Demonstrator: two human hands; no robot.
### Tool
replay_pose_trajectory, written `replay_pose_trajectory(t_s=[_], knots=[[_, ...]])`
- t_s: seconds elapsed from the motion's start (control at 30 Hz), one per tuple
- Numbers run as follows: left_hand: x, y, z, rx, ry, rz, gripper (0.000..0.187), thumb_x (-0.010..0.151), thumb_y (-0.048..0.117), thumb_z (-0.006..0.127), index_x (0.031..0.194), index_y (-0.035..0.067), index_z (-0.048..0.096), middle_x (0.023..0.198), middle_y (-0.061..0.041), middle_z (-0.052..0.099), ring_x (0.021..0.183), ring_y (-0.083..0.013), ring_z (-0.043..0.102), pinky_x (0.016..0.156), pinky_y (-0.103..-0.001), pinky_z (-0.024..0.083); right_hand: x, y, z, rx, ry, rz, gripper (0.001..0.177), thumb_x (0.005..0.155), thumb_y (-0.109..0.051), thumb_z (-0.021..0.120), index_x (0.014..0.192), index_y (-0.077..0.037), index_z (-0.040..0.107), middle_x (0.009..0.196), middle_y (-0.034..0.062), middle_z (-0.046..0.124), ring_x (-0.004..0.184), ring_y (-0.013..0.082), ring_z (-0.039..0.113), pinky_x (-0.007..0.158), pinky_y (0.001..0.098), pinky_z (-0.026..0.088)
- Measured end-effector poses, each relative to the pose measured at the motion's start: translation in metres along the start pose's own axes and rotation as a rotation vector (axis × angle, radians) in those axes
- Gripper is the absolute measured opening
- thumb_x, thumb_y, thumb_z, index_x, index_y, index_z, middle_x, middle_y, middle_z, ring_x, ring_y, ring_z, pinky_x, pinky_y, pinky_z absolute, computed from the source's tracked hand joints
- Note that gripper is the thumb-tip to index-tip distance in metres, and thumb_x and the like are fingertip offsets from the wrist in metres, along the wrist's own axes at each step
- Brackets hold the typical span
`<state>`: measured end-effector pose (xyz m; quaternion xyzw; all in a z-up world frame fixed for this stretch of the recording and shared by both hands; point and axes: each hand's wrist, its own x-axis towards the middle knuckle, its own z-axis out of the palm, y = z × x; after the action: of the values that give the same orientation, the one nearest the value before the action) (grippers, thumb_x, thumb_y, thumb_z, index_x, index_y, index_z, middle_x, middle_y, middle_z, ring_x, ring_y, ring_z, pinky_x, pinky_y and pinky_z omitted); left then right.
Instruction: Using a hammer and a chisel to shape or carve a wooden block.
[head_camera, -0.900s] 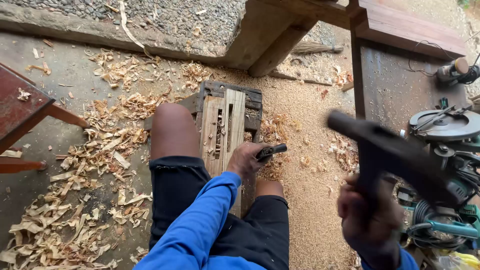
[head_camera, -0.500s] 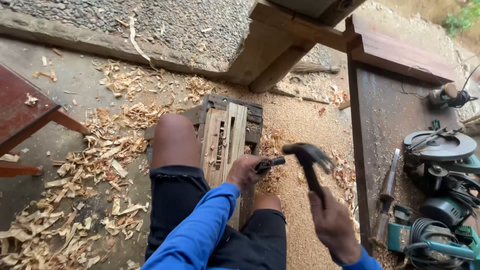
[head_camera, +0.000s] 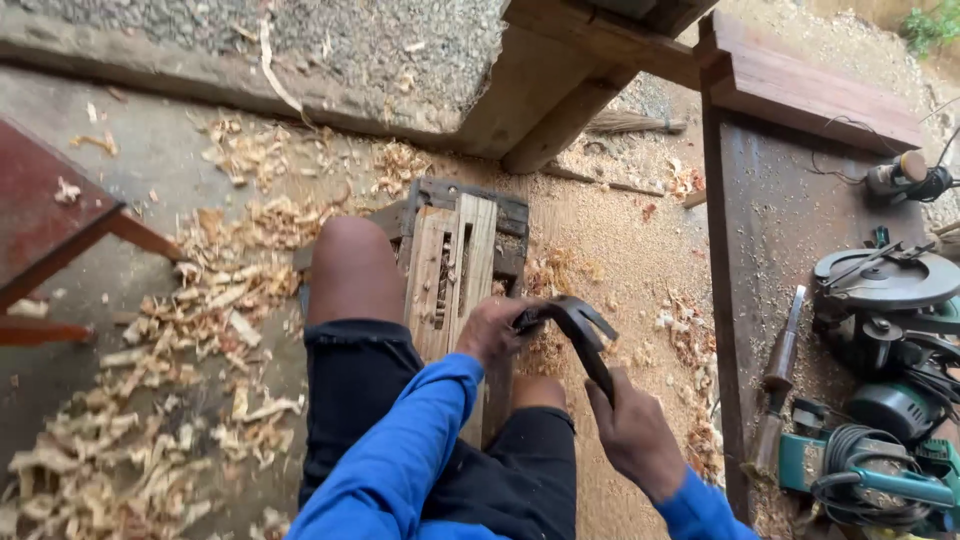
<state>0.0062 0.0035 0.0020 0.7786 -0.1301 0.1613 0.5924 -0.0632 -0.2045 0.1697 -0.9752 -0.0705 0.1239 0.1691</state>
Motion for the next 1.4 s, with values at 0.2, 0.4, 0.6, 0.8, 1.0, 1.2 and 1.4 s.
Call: replay_pose_trajectory(t_s=[0.2,0.4,0.6,0.8,1.0,1.2,1.4], knots=[[-0.01,-0.024,0.012,0.079,-0.117,-0.162,0.031,0.092,0.03,0.079,0.121,0.022,0.07,0.097,-0.009,0.075,0.085,-0.0252,0.074,0.08,-0.037,0.06,-0.025,-0.06,-0.082,0.202,0.315,-0.108,0.035,0.102,-0.036,0.05,0.104,-0.003,0.062,0.058,0.0047,0.061,0.045,0.0166,0.06,0.043,0.0343,0.047],[-0.003,-0.005,0.001,0.131,-0.126,-0.187,0.028,0.09,0.031,0.079,0.115,0.019,0.074,0.089,-0.01,0.075,0.081,-0.0293,0.072,0.077,-0.041,0.057,-0.022,0.02,-0.019,0.816,0.686,-0.424,0.051,0.109,-0.058,0.055,0.095,-0.009,0.058,0.069,0.0003,0.054,0.055,0.0089,0.054,0.05,0.0223,0.04],[-0.006,-0.012,0.004,-0.041,-0.029,-0.048,0.042,0.077,0.028,0.082,0.116,0.016,0.073,0.096,-0.012,0.076,0.088,-0.0313,0.073,0.081,-0.041,0.059,-0.001,-0.004,-0.004,0.038,0.06,-0.035,0.026,0.1,-0.034,0.058,0.104,-0.009,0.058,0.061,0.0154,0.06,0.055,0.0323,0.061,0.051,0.0452,0.042],[-0.009,-0.009,0.005,-0.005,-0.03,-0.142,0.034,0.085,0.025,0.083,0.116,0.015,0.074,0.101,-0.013,0.076,0.09,-0.0304,0.075,0.079,-0.039,0.06,-0.025,-0.067,-0.085,0.282,0.506,-0.21,0.032,0.108,-0.035,0.048,0.11,-0.005,0.056,0.065,0.0027,0.059,0.053,0.0158,0.059,0.05,0.0338,0.048],[-0.004,-0.002,-0.003,0.083,-0.054,-0.148,0.031,0.087,0.026,0.081,0.115,0.015,0.074,0.095,-0.011,0.077,0.089,-0.0321,0.073,0.083,-0.042,0.057,-0.007,-0.008,-0.016,0.971,0.771,-0.52,0.046,0.1,-0.056,0.066,0.115,-0.014,0.056,0.083,-0.0028,0.056,0.052,0.01,0.045,0.049,0.0215,0.04],[-0.012,-0.02,0.015,0.013,0.018,0.059,0.035,0.08,0.023,0.08,0.114,0.016,0.075,0.102,-0.011,0.077,0.092,-0.0327,0.073,0.084,-0.041,0.058,-0.003,-0.004,-0.005,0.103,0.08,0.155,0.026,0.1,-0.032,0.06,0.105,-0.007,0.063,0.058,0.0167,0.056,0.05,0.0236,0.058,0.05,0.044,0.043],[-0.012,-0.024,0.018,0.024,-0.016,-0.117,0.034,0.085,0.026,0.081,0.117,0.016,0.074,0.1,-0.01,0.076,0.085,-0.0268,0.075,0.08,-0.037,0.061,-0.028,-0.049,-0.064,0.551,0.48,-0.157,0.029,0.108,-0.029,0.053,0.11,0.0,0.055,0.066,0.006,0.055,0.052,0.0129,0.052,0.046,0.0271,0.042]])
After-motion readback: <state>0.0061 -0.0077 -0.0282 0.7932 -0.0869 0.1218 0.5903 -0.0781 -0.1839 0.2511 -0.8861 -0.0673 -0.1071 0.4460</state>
